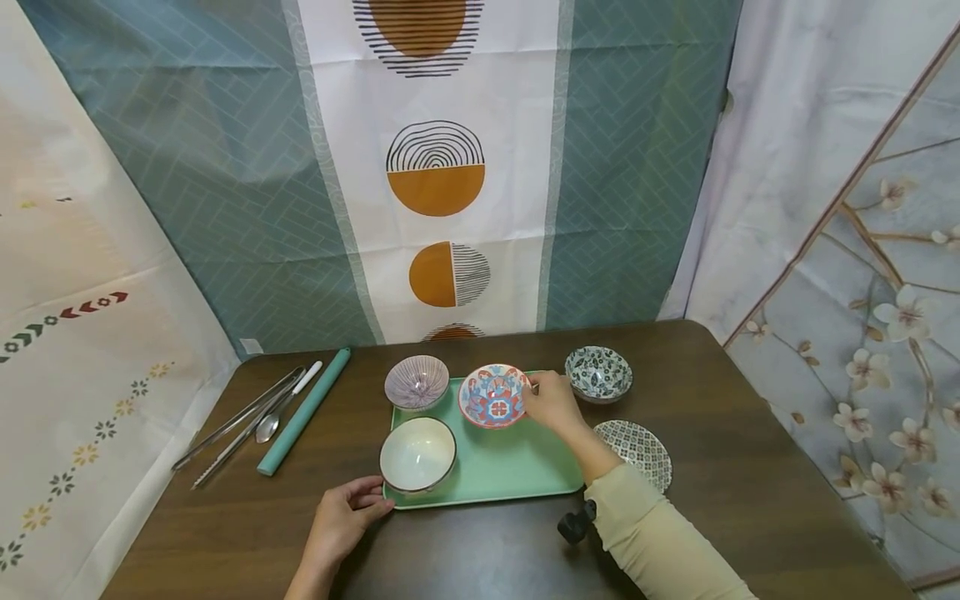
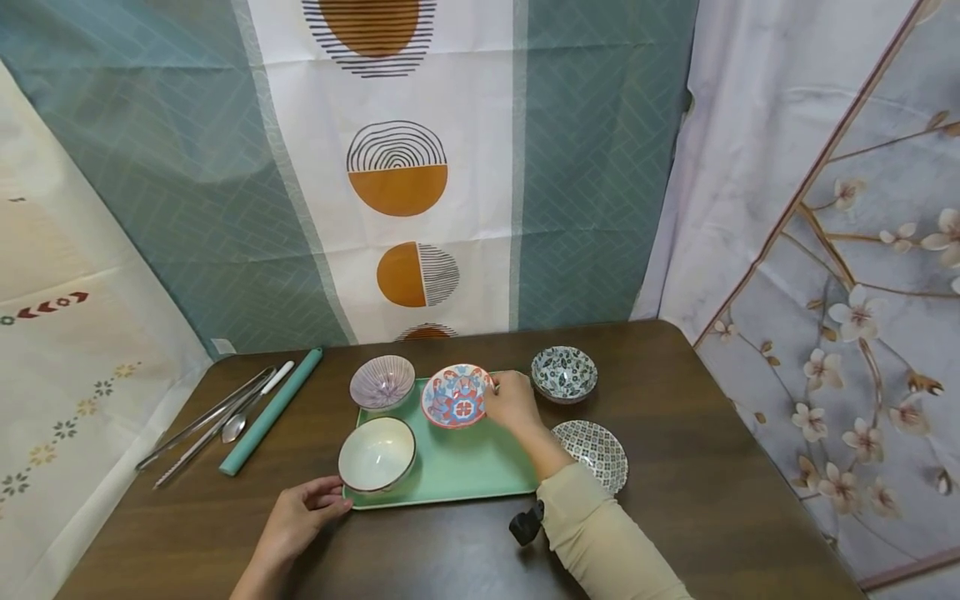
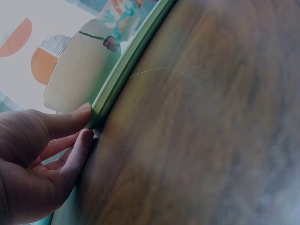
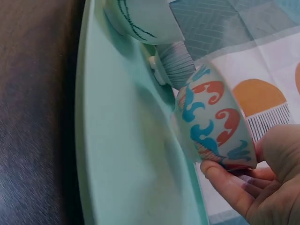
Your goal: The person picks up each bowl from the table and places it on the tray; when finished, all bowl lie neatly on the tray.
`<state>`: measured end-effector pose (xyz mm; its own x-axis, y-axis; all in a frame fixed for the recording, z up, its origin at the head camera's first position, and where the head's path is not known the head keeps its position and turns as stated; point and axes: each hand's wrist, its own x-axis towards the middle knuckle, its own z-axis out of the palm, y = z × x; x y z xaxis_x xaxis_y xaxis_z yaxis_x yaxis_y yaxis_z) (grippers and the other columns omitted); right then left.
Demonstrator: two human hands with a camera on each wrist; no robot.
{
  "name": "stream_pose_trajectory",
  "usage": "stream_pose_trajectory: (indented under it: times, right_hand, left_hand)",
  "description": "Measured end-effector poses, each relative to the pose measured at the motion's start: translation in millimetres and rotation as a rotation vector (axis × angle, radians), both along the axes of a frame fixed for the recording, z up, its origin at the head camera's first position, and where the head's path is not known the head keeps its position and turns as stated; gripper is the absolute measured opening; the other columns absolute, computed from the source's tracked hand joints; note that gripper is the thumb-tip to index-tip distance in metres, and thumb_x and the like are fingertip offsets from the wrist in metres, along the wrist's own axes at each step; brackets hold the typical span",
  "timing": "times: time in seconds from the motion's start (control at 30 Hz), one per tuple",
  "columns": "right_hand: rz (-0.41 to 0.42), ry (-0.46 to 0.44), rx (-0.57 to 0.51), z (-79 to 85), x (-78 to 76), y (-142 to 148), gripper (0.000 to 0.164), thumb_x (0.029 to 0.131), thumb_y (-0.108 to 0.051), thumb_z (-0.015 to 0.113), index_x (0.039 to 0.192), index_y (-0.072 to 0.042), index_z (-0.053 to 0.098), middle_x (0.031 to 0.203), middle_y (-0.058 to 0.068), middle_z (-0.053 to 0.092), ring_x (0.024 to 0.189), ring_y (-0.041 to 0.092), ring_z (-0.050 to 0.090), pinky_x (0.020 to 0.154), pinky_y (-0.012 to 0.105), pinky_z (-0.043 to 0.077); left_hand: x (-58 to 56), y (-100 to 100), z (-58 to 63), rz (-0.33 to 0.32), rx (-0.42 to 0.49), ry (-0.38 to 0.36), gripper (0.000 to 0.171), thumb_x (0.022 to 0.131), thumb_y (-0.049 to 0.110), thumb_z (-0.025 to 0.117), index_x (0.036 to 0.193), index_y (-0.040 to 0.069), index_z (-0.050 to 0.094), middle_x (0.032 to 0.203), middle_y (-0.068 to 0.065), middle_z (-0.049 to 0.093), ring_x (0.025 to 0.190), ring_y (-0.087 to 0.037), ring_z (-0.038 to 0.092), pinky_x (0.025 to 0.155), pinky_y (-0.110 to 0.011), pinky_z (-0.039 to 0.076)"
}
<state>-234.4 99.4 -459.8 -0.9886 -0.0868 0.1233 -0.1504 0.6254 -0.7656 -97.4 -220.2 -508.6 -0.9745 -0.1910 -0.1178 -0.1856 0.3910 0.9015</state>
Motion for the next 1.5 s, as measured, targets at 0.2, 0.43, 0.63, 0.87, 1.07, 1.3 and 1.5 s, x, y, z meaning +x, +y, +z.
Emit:
stream_pose_trajectory:
  times: [0.2, 0.43, 0.63, 0.87, 1.07, 1.3, 1.5]
  right_hand:
    - [0.024, 0.027, 0.014, -5.7, -1.2, -9, 0.022, 0.093, -0.003, 0.056, 0.088, 0.002, 0.076, 0.058, -0.001, 0.064, 0.047, 0.01, 0.053, 0.047, 0.026, 0.041]
    - [0.037, -0.013, 0.028, -12.1, 0.5, -16, 0.02, 0.089, 0.0, 0.057, 0.073, 0.0, 0.069, 0.06, 0.002, 0.06, 0.051, 0.011, 0.051, 0.048, 0.024, 0.04]
    - [0.065, -0.071, 0.037, -14.9, 4.5, -17, 0.018, 0.094, -0.003, 0.058, 0.081, 0.001, 0.071, 0.063, 0.002, 0.062, 0.053, 0.012, 0.055, 0.051, 0.025, 0.043]
    - [0.105, -0.066, 0.054, -10.4, 7.6, -17, 0.02, 0.095, -0.004, 0.059, 0.079, 0.0, 0.07, 0.062, 0.002, 0.062, 0.053, 0.011, 0.057, 0.052, 0.025, 0.046]
    - [0.087, -0.079, 0.143, 3.1, 9.6, -14, 0.026, 0.101, -0.02, 0.06, 0.098, 0.003, 0.074, 0.067, 0.003, 0.065, 0.056, 0.013, 0.053, 0.059, 0.031, 0.046]
    - [0.07, -0.078, 0.173, 31.6, 12.0, 5, 0.039, 0.104, -0.024, 0.059, 0.128, 0.006, 0.064, 0.093, 0.017, 0.072, 0.075, 0.025, 0.067, 0.076, 0.043, 0.054]
    - [0.062, -0.031, 0.158, 45.9, 6.8, 31, 0.039, 0.104, -0.025, 0.058, 0.131, 0.003, 0.063, 0.115, 0.019, 0.069, 0.104, 0.035, 0.066, 0.092, 0.052, 0.05]
  left_hand:
    - [1.4, -1, -0.1, 0.007, -0.006, -0.014, 0.038, 0.079, -0.001, 0.084, 0.114, -0.01, 0.071, 0.093, -0.011, 0.073, 0.085, -0.02, 0.07, 0.066, -0.023, 0.055]
    - [-0.3, 0, 2.4, 0.004, -0.004, -0.007, 0.039, 0.079, 0.0, 0.084, 0.114, -0.01, 0.07, 0.094, -0.013, 0.073, 0.085, -0.02, 0.07, 0.065, -0.023, 0.054]
    - [-0.4, 1, 2.5, -0.002, -0.004, -0.012, 0.039, 0.079, -0.001, 0.084, 0.114, -0.01, 0.07, 0.093, -0.012, 0.073, 0.085, -0.021, 0.07, 0.065, -0.023, 0.054]
    - [-1.9, 0, 2.7, -0.006, -0.008, -0.02, 0.038, 0.079, 0.0, 0.084, 0.114, -0.01, 0.07, 0.093, -0.01, 0.073, 0.086, -0.022, 0.07, 0.066, -0.025, 0.055]
    - [-2.1, 0, 2.4, -0.003, -0.01, -0.021, 0.037, 0.079, -0.001, 0.084, 0.113, -0.009, 0.071, 0.092, -0.011, 0.073, 0.085, -0.022, 0.07, 0.065, -0.025, 0.055]
    - [-2.0, -1, 1.0, -0.005, -0.007, -0.018, 0.036, 0.08, -0.002, 0.083, 0.112, -0.01, 0.071, 0.092, -0.011, 0.073, 0.084, -0.021, 0.07, 0.066, -0.024, 0.055]
    - [-2.4, 0, 2.5, -0.009, -0.009, -0.015, 0.038, 0.08, 0.0, 0.084, 0.114, -0.01, 0.07, 0.093, -0.012, 0.073, 0.085, -0.021, 0.071, 0.066, -0.024, 0.055]
